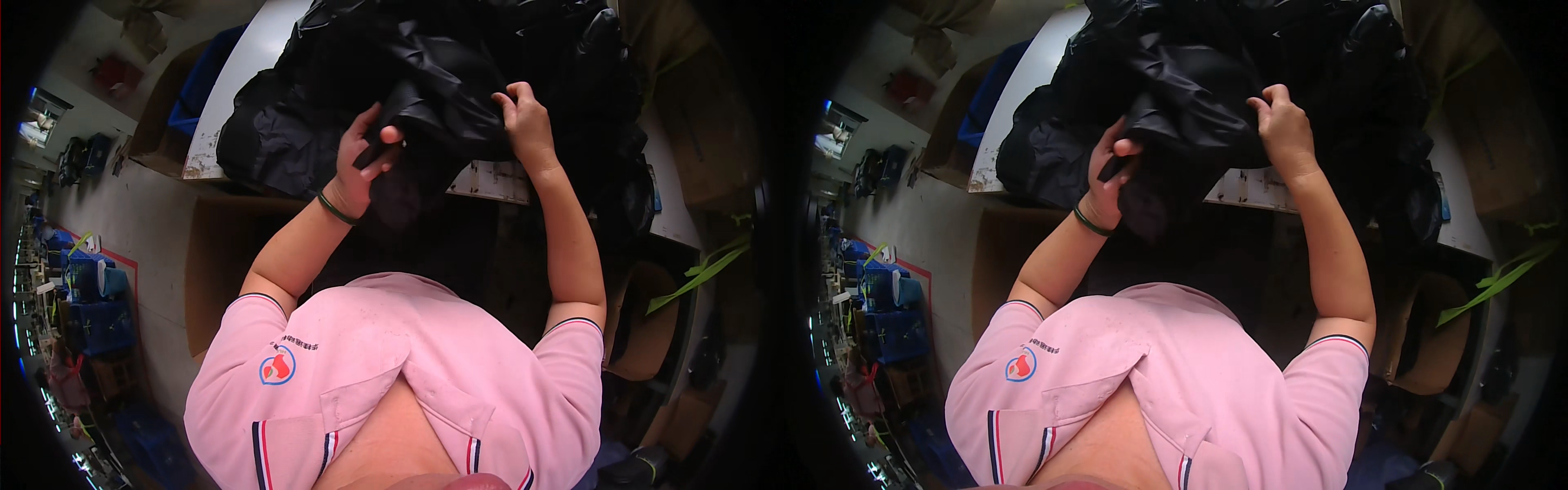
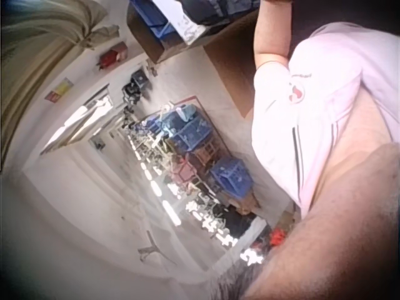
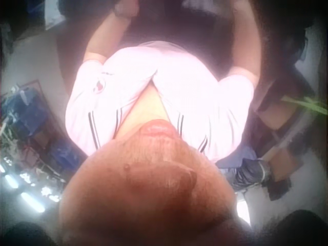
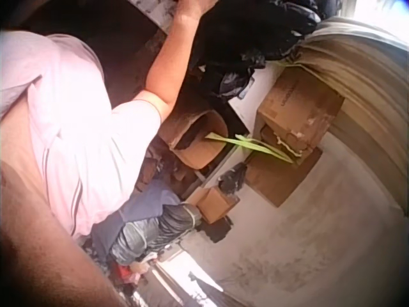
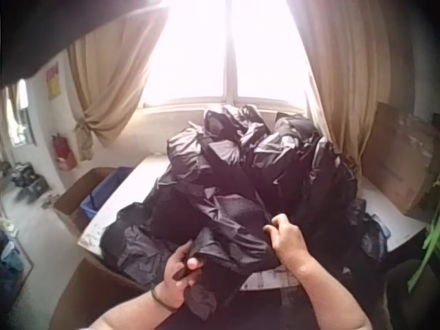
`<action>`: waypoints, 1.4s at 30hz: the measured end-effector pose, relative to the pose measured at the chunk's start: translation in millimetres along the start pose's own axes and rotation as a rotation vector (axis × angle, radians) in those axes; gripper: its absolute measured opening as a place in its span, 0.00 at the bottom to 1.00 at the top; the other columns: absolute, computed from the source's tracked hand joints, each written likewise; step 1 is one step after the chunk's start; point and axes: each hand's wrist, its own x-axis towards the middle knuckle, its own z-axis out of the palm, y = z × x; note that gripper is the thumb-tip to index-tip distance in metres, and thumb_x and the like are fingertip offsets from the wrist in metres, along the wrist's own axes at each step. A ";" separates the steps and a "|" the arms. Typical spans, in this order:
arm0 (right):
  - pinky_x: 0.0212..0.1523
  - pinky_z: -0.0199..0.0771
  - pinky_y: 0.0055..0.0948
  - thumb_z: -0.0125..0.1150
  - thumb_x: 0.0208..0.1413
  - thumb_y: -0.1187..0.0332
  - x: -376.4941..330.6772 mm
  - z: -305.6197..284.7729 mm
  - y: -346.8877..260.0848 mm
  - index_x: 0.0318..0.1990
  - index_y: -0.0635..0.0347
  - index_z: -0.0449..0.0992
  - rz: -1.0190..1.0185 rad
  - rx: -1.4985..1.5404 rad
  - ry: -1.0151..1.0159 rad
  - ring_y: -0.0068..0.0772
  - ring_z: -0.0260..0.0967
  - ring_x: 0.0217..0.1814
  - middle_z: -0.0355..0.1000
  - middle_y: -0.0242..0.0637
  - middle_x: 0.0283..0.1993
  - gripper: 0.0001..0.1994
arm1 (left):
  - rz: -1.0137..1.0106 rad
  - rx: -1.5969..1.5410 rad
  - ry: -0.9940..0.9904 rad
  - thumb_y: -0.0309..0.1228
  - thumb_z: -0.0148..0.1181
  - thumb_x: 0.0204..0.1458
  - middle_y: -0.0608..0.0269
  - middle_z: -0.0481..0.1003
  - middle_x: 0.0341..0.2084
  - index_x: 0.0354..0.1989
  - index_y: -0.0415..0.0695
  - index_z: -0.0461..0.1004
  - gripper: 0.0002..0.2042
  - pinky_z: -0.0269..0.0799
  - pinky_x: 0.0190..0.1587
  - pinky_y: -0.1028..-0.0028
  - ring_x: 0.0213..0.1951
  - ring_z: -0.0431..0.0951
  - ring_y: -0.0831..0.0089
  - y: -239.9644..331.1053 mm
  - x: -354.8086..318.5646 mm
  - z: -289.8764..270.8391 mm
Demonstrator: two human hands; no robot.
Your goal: Inspect and fold black fabric garments before placing them into a cardboard box.
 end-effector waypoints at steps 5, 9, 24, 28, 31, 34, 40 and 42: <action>0.37 0.73 0.28 0.57 0.60 0.63 15.1 -48.8 123.8 0.43 0.63 0.74 0.162 -0.048 0.138 0.31 0.72 0.32 0.76 0.36 0.32 0.12 | -0.342 -0.269 -0.046 0.38 0.44 0.63 0.53 0.74 0.50 0.54 0.32 0.69 0.21 0.69 0.54 0.67 0.50 0.75 0.66 95.0 -12.5 -15.4; 0.35 0.76 0.20 0.60 0.59 0.61 20.6 -110.1 74.4 0.45 0.64 0.75 0.229 0.639 -0.125 0.20 0.73 0.33 0.77 0.34 0.37 0.15 | -0.311 0.389 0.124 0.36 0.50 0.62 0.53 0.73 0.52 0.54 0.32 0.70 0.20 0.65 0.58 0.67 0.55 0.72 0.65 100.9 -10.0 -52.2; 0.32 0.69 0.28 0.62 0.56 0.60 48.7 -120.7 -235.2 0.38 0.56 0.73 -0.073 0.936 -0.313 0.27 0.67 0.30 0.69 0.31 0.31 0.11 | -0.525 0.186 0.285 0.28 0.52 0.61 0.59 0.74 0.47 0.58 0.43 0.65 0.17 0.73 0.52 0.69 0.49 0.76 0.69 -18.2 34.8 -82.4; 0.26 0.65 0.28 0.60 0.57 0.59 73.6 -71.3 -255.2 0.33 0.54 0.71 -0.147 1.187 -0.530 0.26 0.63 0.25 0.67 0.31 0.26 0.10 | -0.410 0.277 0.305 0.27 0.52 0.60 0.57 0.72 0.50 0.61 0.44 0.62 0.19 0.73 0.53 0.68 0.51 0.74 0.67 -31.3 -13.0 -27.9; 0.24 0.63 0.27 0.59 0.58 0.59 80.2 -67.2 -246.0 0.33 0.57 0.72 -0.149 1.276 -0.578 0.26 0.63 0.25 0.66 0.30 0.25 0.11 | -0.329 0.333 0.316 0.26 0.51 0.60 0.56 0.70 0.53 0.62 0.45 0.60 0.21 0.72 0.54 0.67 0.53 0.73 0.66 1.5 -26.8 -27.9; 0.22 0.62 0.22 0.61 0.57 0.62 77.5 -91.5 -225.5 0.33 0.58 0.74 -0.344 1.067 -0.351 0.22 0.63 0.24 0.67 0.29 0.25 0.09 | -0.231 0.375 0.330 0.25 0.51 0.60 0.54 0.69 0.55 0.64 0.45 0.57 0.23 0.71 0.55 0.66 0.55 0.71 0.64 64.9 -23.8 -55.8; 0.28 0.72 0.15 0.63 0.55 0.70 54.4 -28.4 -141.5 0.40 0.66 0.76 -0.283 1.003 -0.217 0.19 0.71 0.26 0.75 0.36 0.31 0.09 | -0.011 0.616 0.440 0.23 0.52 0.59 0.52 0.67 0.58 0.67 0.47 0.54 0.27 0.70 0.57 0.65 0.57 0.70 0.62 229.8 -38.9 -149.3; 0.18 0.66 0.15 0.66 0.52 0.72 18.4 28.9 -105.4 0.44 0.61 0.75 -0.170 0.850 -0.241 0.13 0.66 0.20 0.72 0.28 0.24 0.12 | 0.048 0.896 0.525 0.22 0.55 0.57 0.54 0.68 0.56 0.66 0.47 0.55 0.27 0.70 0.57 0.65 0.55 0.71 0.64 281.7 -29.9 -193.3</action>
